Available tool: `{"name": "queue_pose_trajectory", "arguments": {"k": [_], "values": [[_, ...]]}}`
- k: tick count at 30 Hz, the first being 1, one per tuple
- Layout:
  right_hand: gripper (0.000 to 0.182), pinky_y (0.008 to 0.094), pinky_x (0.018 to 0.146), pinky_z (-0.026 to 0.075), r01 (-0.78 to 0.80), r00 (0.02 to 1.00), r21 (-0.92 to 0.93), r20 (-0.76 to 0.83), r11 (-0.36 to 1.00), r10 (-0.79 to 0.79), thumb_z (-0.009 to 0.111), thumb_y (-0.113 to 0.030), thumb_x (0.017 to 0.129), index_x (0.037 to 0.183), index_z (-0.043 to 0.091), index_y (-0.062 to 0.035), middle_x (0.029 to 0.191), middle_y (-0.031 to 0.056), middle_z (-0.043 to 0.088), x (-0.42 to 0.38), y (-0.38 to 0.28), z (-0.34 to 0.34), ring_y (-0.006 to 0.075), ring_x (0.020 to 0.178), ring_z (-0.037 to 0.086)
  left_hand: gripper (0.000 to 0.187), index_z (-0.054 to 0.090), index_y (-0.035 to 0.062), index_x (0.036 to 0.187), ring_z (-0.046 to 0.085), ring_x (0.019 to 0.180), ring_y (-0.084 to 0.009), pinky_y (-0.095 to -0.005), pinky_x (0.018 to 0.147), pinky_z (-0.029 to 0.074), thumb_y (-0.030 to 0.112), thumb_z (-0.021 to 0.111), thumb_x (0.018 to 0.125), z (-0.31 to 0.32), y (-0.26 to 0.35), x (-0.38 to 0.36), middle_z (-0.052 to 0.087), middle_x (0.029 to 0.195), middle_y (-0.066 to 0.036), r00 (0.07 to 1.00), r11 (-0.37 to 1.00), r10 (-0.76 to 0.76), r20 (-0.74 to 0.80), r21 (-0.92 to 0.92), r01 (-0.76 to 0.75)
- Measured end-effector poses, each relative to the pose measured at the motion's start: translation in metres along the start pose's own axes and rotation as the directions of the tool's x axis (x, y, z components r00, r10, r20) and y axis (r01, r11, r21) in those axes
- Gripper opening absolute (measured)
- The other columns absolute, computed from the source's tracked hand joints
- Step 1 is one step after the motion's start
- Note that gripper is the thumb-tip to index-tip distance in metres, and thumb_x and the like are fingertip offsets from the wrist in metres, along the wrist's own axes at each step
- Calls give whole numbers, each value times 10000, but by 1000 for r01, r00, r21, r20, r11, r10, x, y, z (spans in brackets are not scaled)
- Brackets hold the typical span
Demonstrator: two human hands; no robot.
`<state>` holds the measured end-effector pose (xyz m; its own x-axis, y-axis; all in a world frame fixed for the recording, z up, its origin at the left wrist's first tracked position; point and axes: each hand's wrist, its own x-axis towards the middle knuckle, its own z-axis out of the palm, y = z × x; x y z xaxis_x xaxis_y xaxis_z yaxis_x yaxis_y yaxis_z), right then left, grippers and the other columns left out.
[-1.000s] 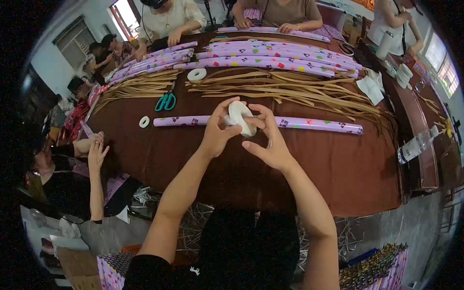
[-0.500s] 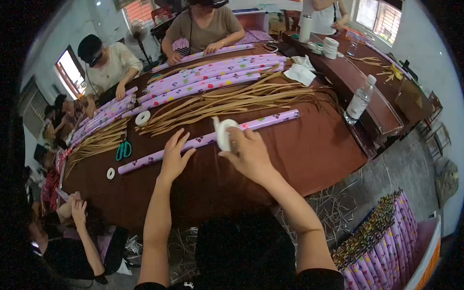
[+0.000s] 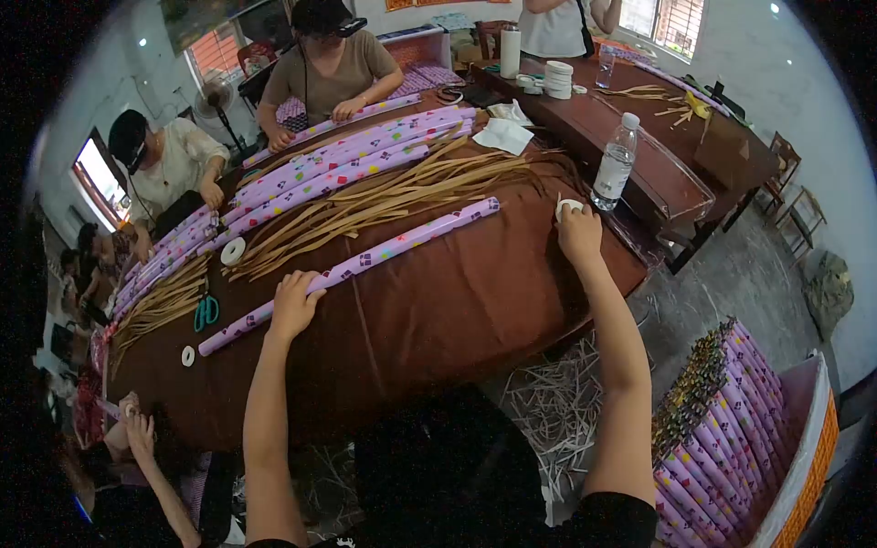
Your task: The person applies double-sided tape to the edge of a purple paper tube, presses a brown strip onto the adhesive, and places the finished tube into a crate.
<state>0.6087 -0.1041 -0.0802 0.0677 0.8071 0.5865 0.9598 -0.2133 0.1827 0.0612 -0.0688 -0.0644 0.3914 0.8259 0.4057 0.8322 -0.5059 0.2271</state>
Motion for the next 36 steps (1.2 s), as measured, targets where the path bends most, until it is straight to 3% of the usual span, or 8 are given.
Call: {"name": "queue_pose_trajectory", "arguments": {"k": [6, 8, 10, 12, 17, 22, 27, 36], "values": [[404, 440, 791, 471, -97, 992, -27, 76, 995, 99, 710, -299, 800, 1100, 592, -55, 1057, 104, 640, -3, -11, 11, 298, 964, 586, 308, 644, 34, 1126, 602, 915, -336, -415, 819, 470, 219, 652, 880, -25, 12, -3, 655, 992, -141, 991, 991, -88, 99, -92, 97], [535, 422, 831, 460, -81, 980, 24, -178, 996, 84, 703, -322, 813, 1257, 543, -71, 1172, 104, 600, -4, -30, -12, 286, 1000, 573, 312, 643, 15, 1139, 624, 856, -329, -396, 783, 488, 214, 641, 899, -37, 13, -3, 672, 978, -156, 986, 979, -121, 112, -148, 137], [696, 424, 948, 415, -58, 985, 160, -153, 985, 83, 708, -323, 806, 1404, 443, -87, 1326, 98, 536, 1, -56, -52, 277, 1144, 531, 310, 651, -5, 1126, 637, 772, -244, -349, 725, 486, 200, 637, 894, -50, 12, -2, 692, 915, -155, 955, 930, -162, 249, -286, 232], [745, 462, 1055, 339, 280, 940, 283, -276, 917, -202, 727, -327, 791, 1430, 405, -119, 1413, 80, 475, 5, -79, -91, 255, 1277, 460, 299, 658, 0, 1107, 655, 782, -272, -348, 737, 496, 198, 642, 884, -63, 18, -1, 697, 906, -166, 949, 908, -141, 280, -345, 237], [618, 476, 1127, 291, 490, 853, 118, -269, 864, -447, 650, -223, 814, 1389, 454, -108, 1352, 47, 524, 7, -94, -126, 230, 1295, 452, 300, 660, 0, 1122, 576, 739, -164, -321, 723, 472, 180, 651, 881, -84, 38, -1, 677, 856, -102, 933, 874, -37, 358, -442, 204], [476, 439, 951, 427, 540, 839, 253, -242, 803, -488, 578, -115, 794, 1263, 553, -41, 1156, 106, 606, -17, -72, -132, 275, 1047, 572, 435, 641, 64, 1170, 656, 969, -300, -391, 818, 530, 286, 742, 810, -80, 57, -13, 678, 1092, -128, 945, 942, 303, 125, -191, -277], [492, 493, 922, 423, 464, 885, 286, -171, 838, -432, 642, -154, 805, 1256, 527, 5, 1175, 185, 598, -83, -24, -112, 385, 1049, 557, 454, 604, 60, 1186, 634, 783, -249, -363, 650, 532, 216, 718, 775, -54, 82, -16, 597, 821, -66, 851, 850, 526, 14, -37, -525], [485, 538, 850, 407, 218, 972, 254, 26, 942, -232, 651, -144, 789, 1231, 514, 4, 1103, 202, 536, -230, 25, -128, 406, 966, 515, 287, 633, 62, 1078, 609, 768, -165, -275, 608, 467, 193, 595, 825, -25, 148, -16, 584, 847, -11, 674, 676, 733, -87, 196, -710]]}}
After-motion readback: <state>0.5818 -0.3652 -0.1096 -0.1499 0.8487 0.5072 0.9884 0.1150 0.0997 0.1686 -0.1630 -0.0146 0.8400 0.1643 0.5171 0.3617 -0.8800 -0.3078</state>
